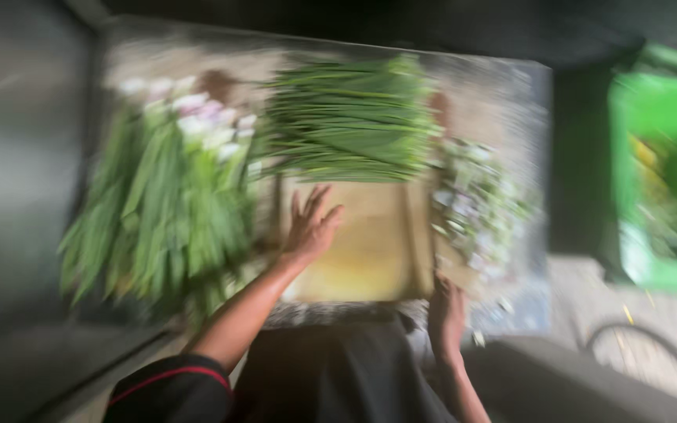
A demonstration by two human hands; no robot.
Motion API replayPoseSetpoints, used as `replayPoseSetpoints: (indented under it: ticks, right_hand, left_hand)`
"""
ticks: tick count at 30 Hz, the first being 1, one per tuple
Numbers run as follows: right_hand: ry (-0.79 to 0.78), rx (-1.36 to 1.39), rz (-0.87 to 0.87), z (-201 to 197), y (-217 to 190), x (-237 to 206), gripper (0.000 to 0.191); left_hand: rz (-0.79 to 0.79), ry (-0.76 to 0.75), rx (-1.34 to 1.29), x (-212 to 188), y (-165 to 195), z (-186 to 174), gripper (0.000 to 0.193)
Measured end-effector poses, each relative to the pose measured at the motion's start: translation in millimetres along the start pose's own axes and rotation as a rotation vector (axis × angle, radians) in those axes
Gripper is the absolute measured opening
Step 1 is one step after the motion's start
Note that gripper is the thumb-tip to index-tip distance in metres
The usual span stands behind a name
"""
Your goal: The person sits at a prep table and trims root ends and damaged outer parts from scallions with a knife, one bunch at a time, placing trimmed scallions in a pile on the left and discarded trimmings on the right of the cutting board.
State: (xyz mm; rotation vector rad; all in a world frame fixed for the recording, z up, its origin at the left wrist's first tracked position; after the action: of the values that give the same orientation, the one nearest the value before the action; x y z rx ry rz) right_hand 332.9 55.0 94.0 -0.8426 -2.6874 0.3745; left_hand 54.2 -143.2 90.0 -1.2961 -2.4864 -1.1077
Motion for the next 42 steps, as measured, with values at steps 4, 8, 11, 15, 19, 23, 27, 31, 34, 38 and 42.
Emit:
replayPoseSetpoints:
  ticks: [4,8,11,15,19,23,27,31,34,38,42]
  right_hand:
    - [-0.104,-0.002,0.0,26.6,-37.9,-26.0,0.039]
    - [-0.115,-0.009,-0.029,31.8,-52.7,-30.3,0.039]
    - [-0.115,-0.012,-0.021,29.6,-56.6,-28.3,0.041]
    - [-0.191,0.09,0.182,28.4,-44.7,-27.3,0.04]
    - [-0.449,0.332,0.659,39.3,-11.4,-50.2,0.043]
    - [-0.44,0.708,0.596,36.9,-6.1,-53.9,0.038]
    - [-0.597,0.589,0.553,43.6,24.7,-69.0,0.036]
    - [-0.516,0.388,0.23,31.0,58.1,-71.2,0.026]
    - [-0.312,0.223,-0.215,5.9,59.6,-71.2,0.019]
    - [-0.565,0.134,-0.124,8.7,87.0,-69.5,0.019]
    - [-0.468,0.127,-0.282,-17.2,75.2,-58.7,0.026]
  left_hand:
    - [-0.284,0.091,0.119,-39.4,-77.2,-99.5,0.028]
    - [-0.462,0.095,0.235,-21.5,-158.1,-152.7,0.03]
    - [-0.677,-0.133,0.27,3.8,-208.3,-136.5,0.033]
    - [-0.654,-0.175,0.377,33.1,-214.1,-132.7,0.022]
    - [-0.422,0.173,0.287,44.5,-175.1,-178.2,0.019]
    - [-0.443,0.061,-0.226,57.8,-111.1,-151.0,0.017]
    - [-0.047,-0.433,-0.468,40.2,29.9,-15.8,0.013]
    - [0.093,-0.613,-0.19,-13.5,94.9,88.8,0.012]
    - [0.216,-0.204,-0.016,-26.0,119.5,99.0,0.019]
    - [0.13,-0.182,-0.081,-43.3,129.3,118.4,0.022]
    - [0.127,-0.202,-0.124,-49.1,135.7,126.3,0.019]
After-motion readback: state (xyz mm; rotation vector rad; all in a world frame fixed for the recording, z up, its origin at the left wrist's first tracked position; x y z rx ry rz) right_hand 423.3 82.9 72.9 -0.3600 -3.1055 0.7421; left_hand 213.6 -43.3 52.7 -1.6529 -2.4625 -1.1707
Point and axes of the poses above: each hand's wrist, its own x-axis towards the middle knuckle, its own z-axis out of the palm, y = z × x, the point moved 8 cm from there along x, towards the middle knuckle, and after that the axes turned 12 degrees about -x, right-handed, at the moved point
